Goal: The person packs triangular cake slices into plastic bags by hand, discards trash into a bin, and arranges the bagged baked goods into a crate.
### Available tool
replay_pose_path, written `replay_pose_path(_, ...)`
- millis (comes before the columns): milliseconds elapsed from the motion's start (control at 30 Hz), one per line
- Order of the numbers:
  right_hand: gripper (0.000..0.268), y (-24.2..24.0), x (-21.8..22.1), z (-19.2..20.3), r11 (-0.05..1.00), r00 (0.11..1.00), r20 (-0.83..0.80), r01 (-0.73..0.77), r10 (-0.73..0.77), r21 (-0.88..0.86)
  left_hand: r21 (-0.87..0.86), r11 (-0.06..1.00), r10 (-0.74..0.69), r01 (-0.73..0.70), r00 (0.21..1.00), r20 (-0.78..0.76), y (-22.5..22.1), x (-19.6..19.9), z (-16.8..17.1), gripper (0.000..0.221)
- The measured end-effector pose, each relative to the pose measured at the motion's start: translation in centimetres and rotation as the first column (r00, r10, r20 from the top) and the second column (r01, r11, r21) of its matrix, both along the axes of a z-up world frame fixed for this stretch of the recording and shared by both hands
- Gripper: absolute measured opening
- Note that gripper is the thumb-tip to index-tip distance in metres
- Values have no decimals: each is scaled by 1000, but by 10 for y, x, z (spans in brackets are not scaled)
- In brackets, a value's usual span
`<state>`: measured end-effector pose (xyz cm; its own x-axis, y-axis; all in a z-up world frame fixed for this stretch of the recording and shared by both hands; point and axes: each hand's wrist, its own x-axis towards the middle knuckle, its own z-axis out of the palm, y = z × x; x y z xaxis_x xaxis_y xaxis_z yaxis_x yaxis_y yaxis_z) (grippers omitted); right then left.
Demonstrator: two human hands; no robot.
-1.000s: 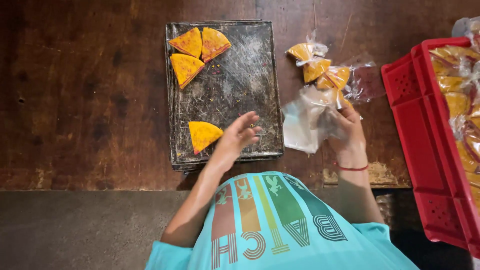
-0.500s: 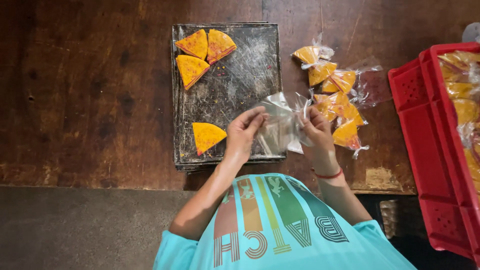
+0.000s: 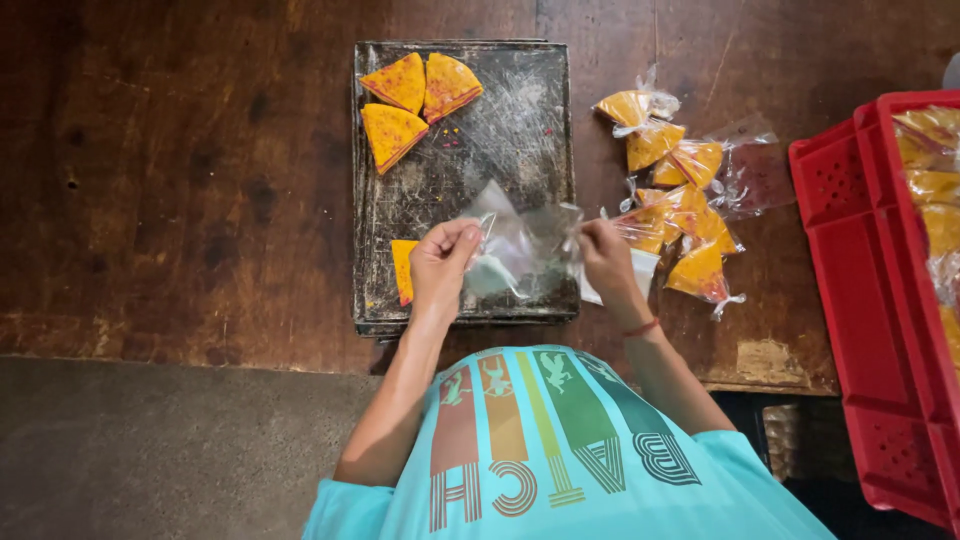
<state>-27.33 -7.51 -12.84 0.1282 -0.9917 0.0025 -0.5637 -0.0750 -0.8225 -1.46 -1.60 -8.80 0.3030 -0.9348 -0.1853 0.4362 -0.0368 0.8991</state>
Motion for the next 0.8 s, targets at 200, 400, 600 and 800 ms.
replay_pose_path(200,44,10,25,82,913,996,-49,-88,74,-398,15,999,-38,35,977,209,5,1,3,11)
replay_pose_path(400,16,-5,69,117,701,762,132,-494,634,-515,28,980,-199,198,980,32,5,-11,16,11)
replay_pose_path(600,4,-1,74,102,966,632,747,-252,205,-52,16,995,-97,96,982,159,17,12,15,8)
replay_pose_path(800,19,-10,62,114,970,271,937,-164,221,-181,58,998,9,-13,998,68,15,24,14,15)
